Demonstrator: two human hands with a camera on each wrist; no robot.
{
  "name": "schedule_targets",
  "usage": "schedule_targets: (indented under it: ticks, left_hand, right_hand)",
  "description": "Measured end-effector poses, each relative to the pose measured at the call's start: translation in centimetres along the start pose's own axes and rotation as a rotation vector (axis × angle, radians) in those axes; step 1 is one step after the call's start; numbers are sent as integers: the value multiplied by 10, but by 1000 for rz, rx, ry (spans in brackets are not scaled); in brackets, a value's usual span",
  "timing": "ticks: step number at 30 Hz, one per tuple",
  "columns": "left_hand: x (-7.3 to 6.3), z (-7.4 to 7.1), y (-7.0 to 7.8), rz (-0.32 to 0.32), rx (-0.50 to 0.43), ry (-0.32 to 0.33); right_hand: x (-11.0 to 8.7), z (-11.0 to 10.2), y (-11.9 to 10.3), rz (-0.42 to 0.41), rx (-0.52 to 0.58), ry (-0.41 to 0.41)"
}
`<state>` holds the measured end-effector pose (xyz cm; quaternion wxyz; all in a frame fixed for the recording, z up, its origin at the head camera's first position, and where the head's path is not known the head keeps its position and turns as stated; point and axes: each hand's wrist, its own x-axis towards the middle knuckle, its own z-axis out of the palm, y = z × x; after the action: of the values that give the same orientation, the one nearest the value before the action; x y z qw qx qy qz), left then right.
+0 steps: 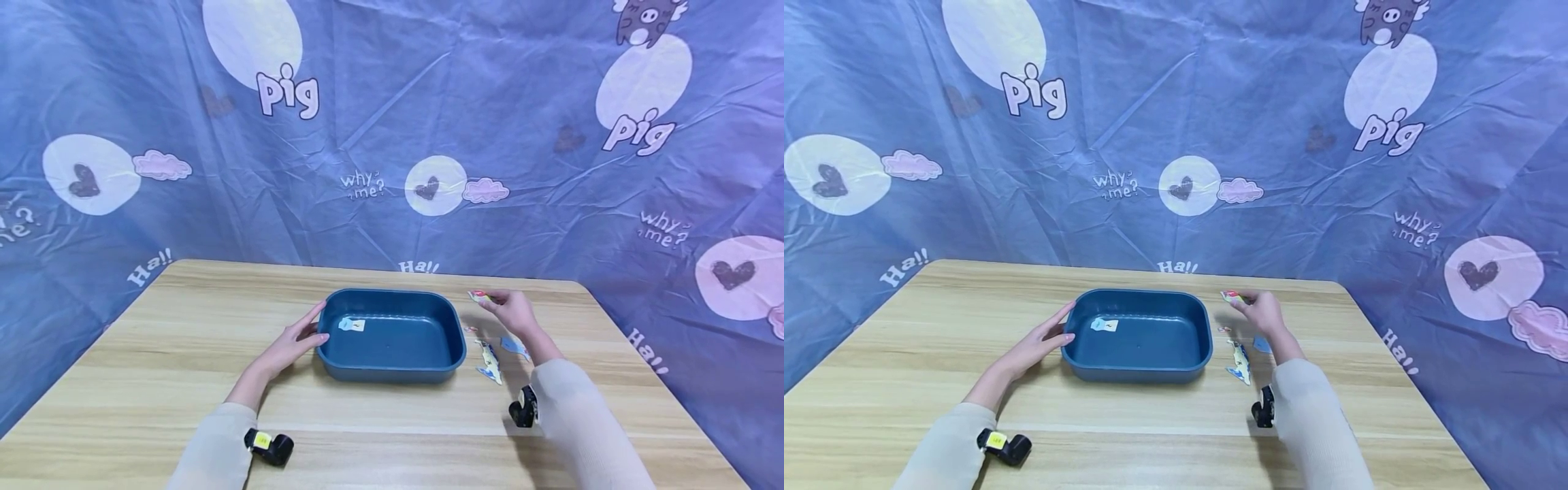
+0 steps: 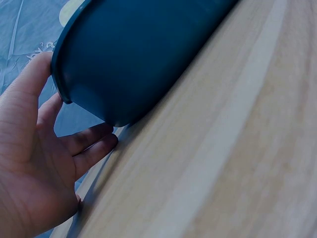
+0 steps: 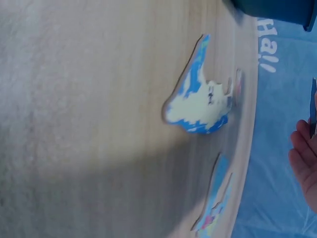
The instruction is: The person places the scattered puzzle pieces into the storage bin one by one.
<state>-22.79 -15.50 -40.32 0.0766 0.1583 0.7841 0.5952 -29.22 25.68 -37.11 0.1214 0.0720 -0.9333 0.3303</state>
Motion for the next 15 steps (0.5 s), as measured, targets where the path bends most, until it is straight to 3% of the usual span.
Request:
schedule_targets:
  ticks: [5,15]
  left_hand:
    - [0,0,0,5,4,-3]
    - [0,0,0,-2,9,3]
  right_hand:
    - [2,-2,-10,14,58,-27]
    - [9,-3,-39,-67,99,-15]
